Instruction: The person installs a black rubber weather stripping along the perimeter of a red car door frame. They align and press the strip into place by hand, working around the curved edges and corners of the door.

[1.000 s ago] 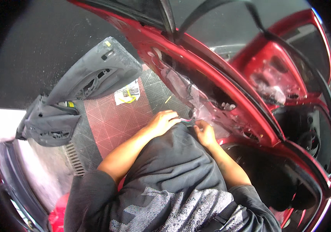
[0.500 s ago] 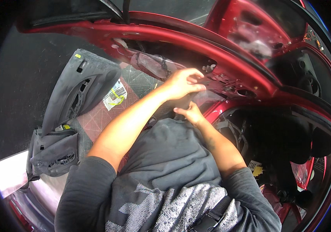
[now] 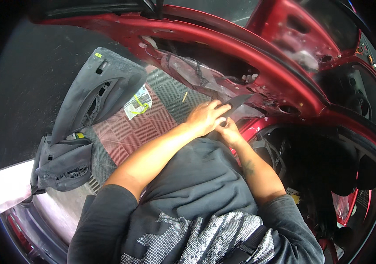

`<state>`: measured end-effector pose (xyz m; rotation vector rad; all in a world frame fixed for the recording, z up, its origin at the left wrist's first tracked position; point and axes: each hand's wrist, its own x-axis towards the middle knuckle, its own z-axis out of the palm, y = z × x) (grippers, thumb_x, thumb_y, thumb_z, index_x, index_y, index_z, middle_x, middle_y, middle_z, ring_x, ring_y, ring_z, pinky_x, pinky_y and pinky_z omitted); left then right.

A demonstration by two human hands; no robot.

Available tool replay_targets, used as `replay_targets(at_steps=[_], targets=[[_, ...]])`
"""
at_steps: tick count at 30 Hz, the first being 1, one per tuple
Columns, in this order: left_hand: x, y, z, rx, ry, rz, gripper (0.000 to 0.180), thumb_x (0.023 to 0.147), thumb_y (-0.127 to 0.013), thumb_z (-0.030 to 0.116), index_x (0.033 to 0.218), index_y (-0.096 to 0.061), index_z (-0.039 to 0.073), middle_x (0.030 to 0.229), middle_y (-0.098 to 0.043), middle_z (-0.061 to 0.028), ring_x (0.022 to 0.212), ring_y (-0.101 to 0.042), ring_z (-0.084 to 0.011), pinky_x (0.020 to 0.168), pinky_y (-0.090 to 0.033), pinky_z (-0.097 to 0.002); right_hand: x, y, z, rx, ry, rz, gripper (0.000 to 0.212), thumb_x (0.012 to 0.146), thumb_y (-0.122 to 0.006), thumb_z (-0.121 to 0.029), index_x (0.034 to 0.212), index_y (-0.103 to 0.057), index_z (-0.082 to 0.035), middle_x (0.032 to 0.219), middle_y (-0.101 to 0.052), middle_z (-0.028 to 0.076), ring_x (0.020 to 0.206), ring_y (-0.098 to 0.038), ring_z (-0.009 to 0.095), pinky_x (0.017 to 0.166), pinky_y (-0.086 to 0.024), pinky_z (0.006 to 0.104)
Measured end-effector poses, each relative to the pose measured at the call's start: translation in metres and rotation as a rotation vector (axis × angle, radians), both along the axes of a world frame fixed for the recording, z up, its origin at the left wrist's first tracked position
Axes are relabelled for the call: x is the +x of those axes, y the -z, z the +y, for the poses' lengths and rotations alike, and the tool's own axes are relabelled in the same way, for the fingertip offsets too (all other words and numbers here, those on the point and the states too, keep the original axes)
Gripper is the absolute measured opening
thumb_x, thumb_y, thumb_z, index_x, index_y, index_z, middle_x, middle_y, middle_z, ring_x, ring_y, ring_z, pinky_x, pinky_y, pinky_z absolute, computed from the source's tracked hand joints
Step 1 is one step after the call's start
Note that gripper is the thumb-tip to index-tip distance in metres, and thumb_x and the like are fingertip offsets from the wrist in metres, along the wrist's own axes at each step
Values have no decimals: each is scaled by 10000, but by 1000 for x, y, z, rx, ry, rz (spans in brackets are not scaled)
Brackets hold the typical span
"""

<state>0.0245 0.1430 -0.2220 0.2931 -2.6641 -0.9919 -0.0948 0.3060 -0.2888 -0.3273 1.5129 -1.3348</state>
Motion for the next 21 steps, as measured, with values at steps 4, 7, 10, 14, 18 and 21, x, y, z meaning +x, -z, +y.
replay_targets(at_steps=[4, 7, 10, 14, 18, 21], targets=[[-7, 8, 11, 28, -49, 64, 386, 982, -761, 284, 1335, -697, 141, 1101, -695, -143, 939, -736, -398, 812, -606, -515, -5, 2, 2, 22, -83, 34, 482, 989, -792, -100, 1397, -573, 34, 1338, -685, 131, 1198, -671, 206, 1050, -548, 374], [-10, 15, 20, 76, -92, 141, 355, 962, -772, 259, 1282, -705, 121, 1079, -696, -133, 898, -739, -399, 776, -609, -513, -8, 14, 7, 7, -73, 80, 417, 994, -777, -107, 1353, -609, 22, 1325, -692, 115, 1192, -666, 195, 1053, -542, 367], [-11, 21, 23, 101, -109, 161, 352, 950, -777, 237, 1272, -706, 114, 1073, -697, -127, 905, -737, -397, 777, -610, -510, -7, 19, 8, -3, -58, 88, 428, 994, -774, -116, 1360, -605, 27, 1328, -693, 119, 1209, -658, 196, 1065, -538, 367], [-13, 25, 25, 86, -120, 169, 337, 952, -774, 232, 1259, -708, 107, 1071, -701, -121, 903, -739, -391, 774, -613, -505, -6, 13, 6, 0, -61, 74, 453, 992, -774, -120, 1378, -597, 39, 1343, -692, 132, 1228, -658, 202, 1074, -537, 364], [-14, 20, 25, 87, -108, 155, 333, 949, -776, 225, 1249, -708, 100, 1070, -705, -125, 909, -740, -393, 774, -615, -504, -7, 21, 8, 8, -54, 34, 468, 988, -773, -113, 1391, -593, 46, 1341, -700, 132, 1228, -669, 206, 1068, -543, 359], [-13, 20, 24, 84, -102, 169, 331, 947, -777, 218, 1247, -707, 95, 1079, -713, -137, 919, -741, -398, 781, -616, -507, -8, 25, 9, 55, -57, 49, 458, 985, -775, -117, 1378, -600, 41, 1326, -709, 126, 1207, -678, 205, 1056, -549, 357]])
